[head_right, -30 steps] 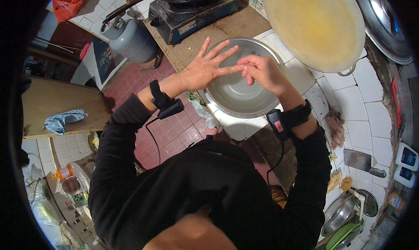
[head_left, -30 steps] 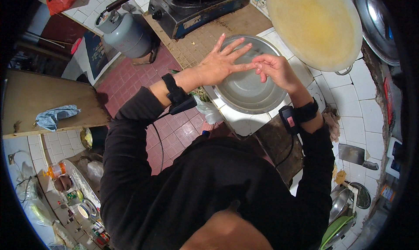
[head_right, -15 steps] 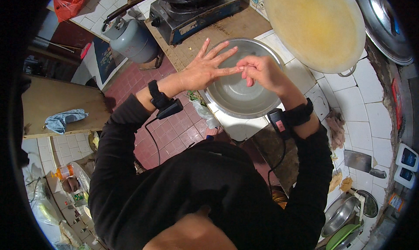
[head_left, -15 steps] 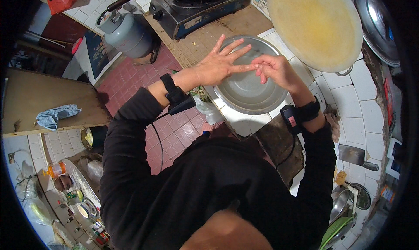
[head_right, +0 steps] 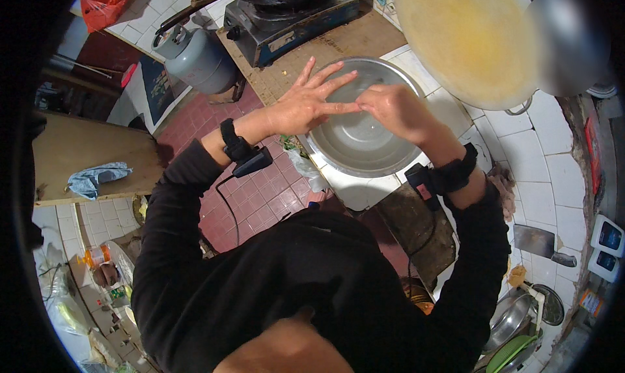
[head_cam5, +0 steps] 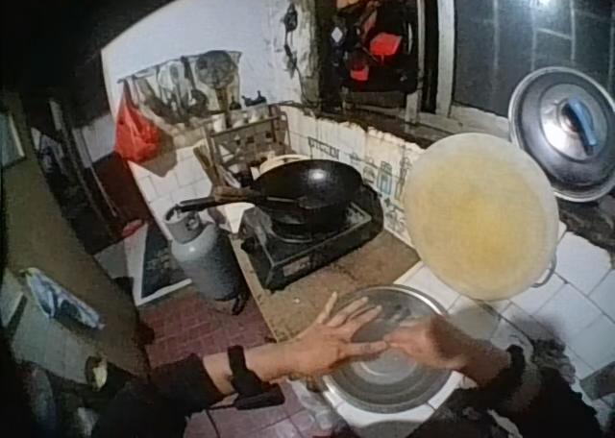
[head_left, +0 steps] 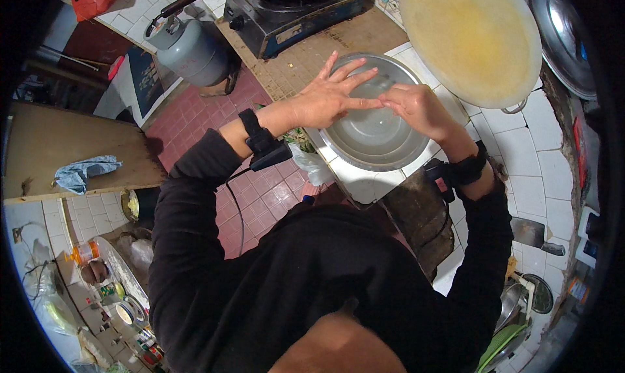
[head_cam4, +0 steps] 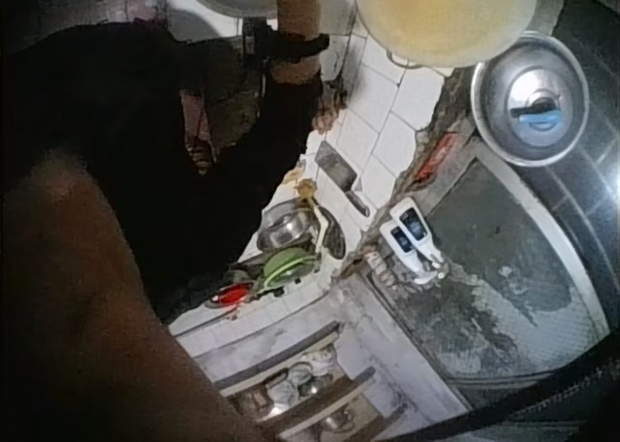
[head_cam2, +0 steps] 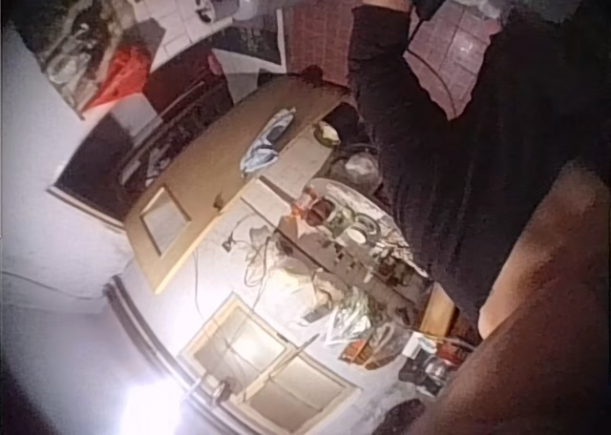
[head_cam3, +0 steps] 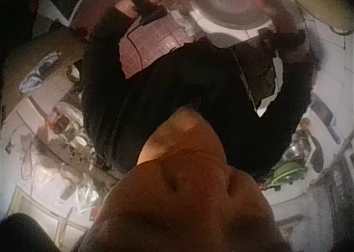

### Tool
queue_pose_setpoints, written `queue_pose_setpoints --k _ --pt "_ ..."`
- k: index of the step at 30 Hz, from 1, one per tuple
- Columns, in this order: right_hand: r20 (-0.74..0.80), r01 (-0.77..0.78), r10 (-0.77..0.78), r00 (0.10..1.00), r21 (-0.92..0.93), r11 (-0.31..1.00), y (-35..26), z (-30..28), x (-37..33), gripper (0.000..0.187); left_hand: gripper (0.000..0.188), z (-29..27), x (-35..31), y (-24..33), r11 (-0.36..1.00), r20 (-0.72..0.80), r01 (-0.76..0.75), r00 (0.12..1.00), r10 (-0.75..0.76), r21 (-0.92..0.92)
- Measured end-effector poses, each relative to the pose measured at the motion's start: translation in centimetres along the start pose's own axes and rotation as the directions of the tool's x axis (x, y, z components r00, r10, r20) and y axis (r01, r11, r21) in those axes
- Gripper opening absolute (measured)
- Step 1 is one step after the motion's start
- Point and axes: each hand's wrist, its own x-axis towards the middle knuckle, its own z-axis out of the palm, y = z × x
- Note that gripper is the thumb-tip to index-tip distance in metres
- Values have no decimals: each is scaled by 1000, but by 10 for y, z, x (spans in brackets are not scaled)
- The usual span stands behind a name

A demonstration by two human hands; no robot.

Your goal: The person repeatedly rubs their hands together over a metal bowl filled with water, then lifts the bowl and walks across the kitchen. The hands are wet and the bowl is moved to another location.

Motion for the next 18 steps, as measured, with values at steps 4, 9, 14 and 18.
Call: queue_pose_setpoints --k 4,9,14,18 --pt "67 43 -37 997 -84 996 -3 -6 3 5 71 -2 1 0 998 -37 -30 999 28 -52" --pt "128 163 -131 983 -289 943 -8 -6 4 5 63 -2 1 2 996 -35 -15 999 11 -90" --pt "150 194 -139 979 -463 865 -10 -1 5 7 54 -2 0 3 991 -47 4 999 -10 -136" --pt "109 247 -222 969 -459 853 -8 1 8 15 52 -2 0 3 987 -64 10 998 -21 -161"
